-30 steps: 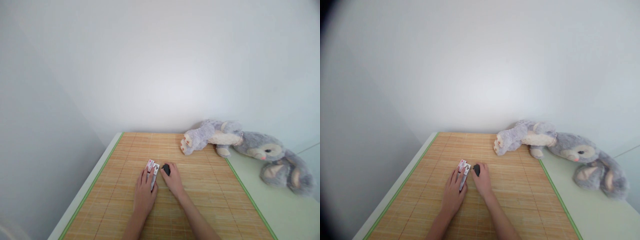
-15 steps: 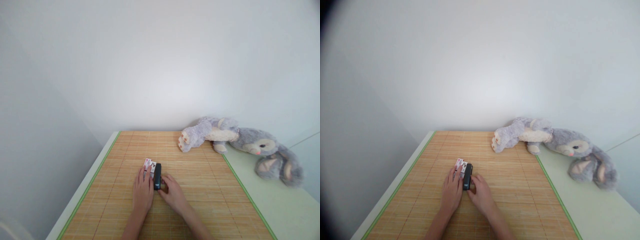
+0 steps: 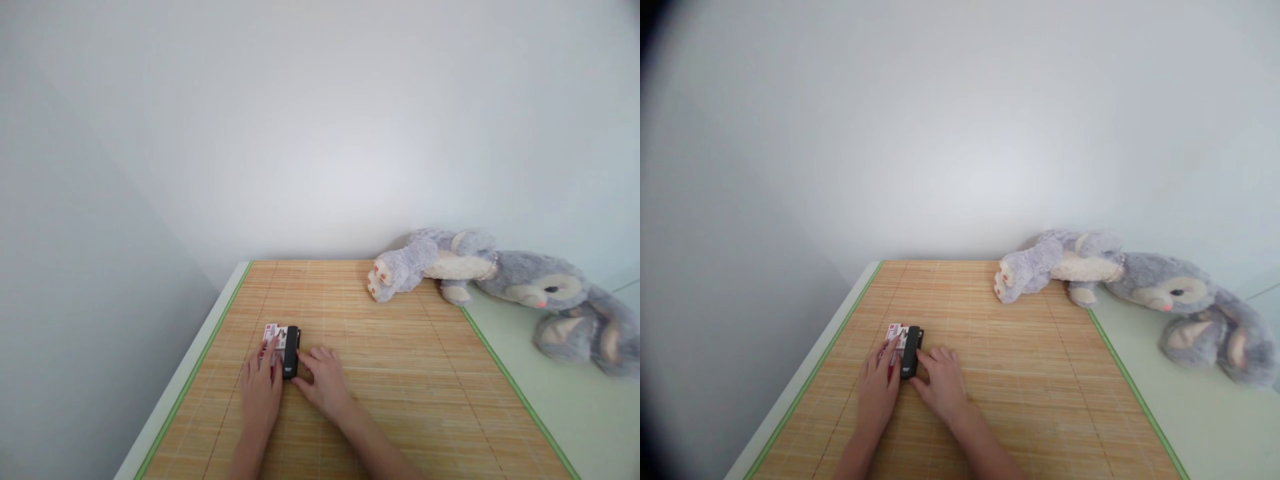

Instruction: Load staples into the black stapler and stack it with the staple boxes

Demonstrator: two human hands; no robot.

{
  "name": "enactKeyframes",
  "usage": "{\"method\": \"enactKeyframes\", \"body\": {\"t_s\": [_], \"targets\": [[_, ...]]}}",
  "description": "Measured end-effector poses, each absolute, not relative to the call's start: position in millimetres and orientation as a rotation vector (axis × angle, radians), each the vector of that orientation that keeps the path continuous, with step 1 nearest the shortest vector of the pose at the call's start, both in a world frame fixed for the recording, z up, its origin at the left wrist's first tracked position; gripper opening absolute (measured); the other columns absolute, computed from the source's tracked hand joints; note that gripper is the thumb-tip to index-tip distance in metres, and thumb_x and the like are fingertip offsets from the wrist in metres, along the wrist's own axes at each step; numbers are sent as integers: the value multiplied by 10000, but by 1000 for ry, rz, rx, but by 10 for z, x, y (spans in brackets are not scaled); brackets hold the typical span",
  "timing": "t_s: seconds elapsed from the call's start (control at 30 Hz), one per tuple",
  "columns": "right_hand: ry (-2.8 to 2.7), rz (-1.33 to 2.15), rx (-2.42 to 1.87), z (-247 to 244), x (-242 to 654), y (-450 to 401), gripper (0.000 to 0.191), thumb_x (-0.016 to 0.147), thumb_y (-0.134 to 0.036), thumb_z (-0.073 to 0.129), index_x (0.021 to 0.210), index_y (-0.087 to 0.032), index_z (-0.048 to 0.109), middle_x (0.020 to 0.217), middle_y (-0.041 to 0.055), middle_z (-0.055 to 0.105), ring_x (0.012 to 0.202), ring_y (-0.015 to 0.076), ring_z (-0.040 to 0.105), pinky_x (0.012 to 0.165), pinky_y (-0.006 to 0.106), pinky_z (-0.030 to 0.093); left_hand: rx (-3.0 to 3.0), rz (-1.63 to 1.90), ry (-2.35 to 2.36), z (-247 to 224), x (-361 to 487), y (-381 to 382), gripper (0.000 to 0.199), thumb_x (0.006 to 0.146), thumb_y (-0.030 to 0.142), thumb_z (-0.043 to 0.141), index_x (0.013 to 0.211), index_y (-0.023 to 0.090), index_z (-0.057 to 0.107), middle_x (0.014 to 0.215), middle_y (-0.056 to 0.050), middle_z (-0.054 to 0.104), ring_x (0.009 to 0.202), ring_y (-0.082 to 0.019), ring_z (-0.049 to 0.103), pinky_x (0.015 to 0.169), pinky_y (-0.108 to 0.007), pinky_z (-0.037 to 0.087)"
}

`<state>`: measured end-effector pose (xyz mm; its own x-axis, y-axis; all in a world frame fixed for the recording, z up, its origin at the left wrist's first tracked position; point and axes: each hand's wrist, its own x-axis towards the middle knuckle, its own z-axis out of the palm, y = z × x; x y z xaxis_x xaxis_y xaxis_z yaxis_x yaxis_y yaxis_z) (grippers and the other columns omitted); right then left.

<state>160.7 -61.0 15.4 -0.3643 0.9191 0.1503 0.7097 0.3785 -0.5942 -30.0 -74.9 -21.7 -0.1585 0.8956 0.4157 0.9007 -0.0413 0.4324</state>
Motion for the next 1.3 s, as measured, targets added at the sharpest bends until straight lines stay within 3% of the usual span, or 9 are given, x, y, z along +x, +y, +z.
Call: {"method": "enactKeyframes", "body": {"t_s": [0.53, 1.1, 1.3], "targets": [[-2172, 544, -1430, 121, 1523, -610, 559, 855, -526, 799, 1368, -389, 627, 1078, 17, 675, 1072, 261, 572, 930, 389, 413, -1981, -963, -2162, -252, -403, -694, 469, 1028, 286, 472, 1488, 358, 536, 1491, -78, 561, 1274, -302, 574, 1074, -515, 467], [-2158, 548, -1418, 84, 1545, -622, 542, 857, -483, 801, 1360, -375, 633, 1098, 24, 674, 1081, 264, 575, 944, 394, 418, -1989, -959, -2137, -209, -354, -710, 467, 1022, 294, 483, 1482, 341, 548, 1484, -98, 554, 1277, -304, 566, 1077, -504, 467], [-2116, 617, -1443, 137, 1588, -653, 652, 843, -454, 811, 1436, -323, 574, 1077, 26, 691, 1045, 260, 592, 936, 393, 451, -2000, -1063, -2134, -159, -379, -714, 455, 1041, 273, 403, 1469, 305, 556, 1477, -97, 561, 1330, -293, 535, 1130, -534, 433]]}}
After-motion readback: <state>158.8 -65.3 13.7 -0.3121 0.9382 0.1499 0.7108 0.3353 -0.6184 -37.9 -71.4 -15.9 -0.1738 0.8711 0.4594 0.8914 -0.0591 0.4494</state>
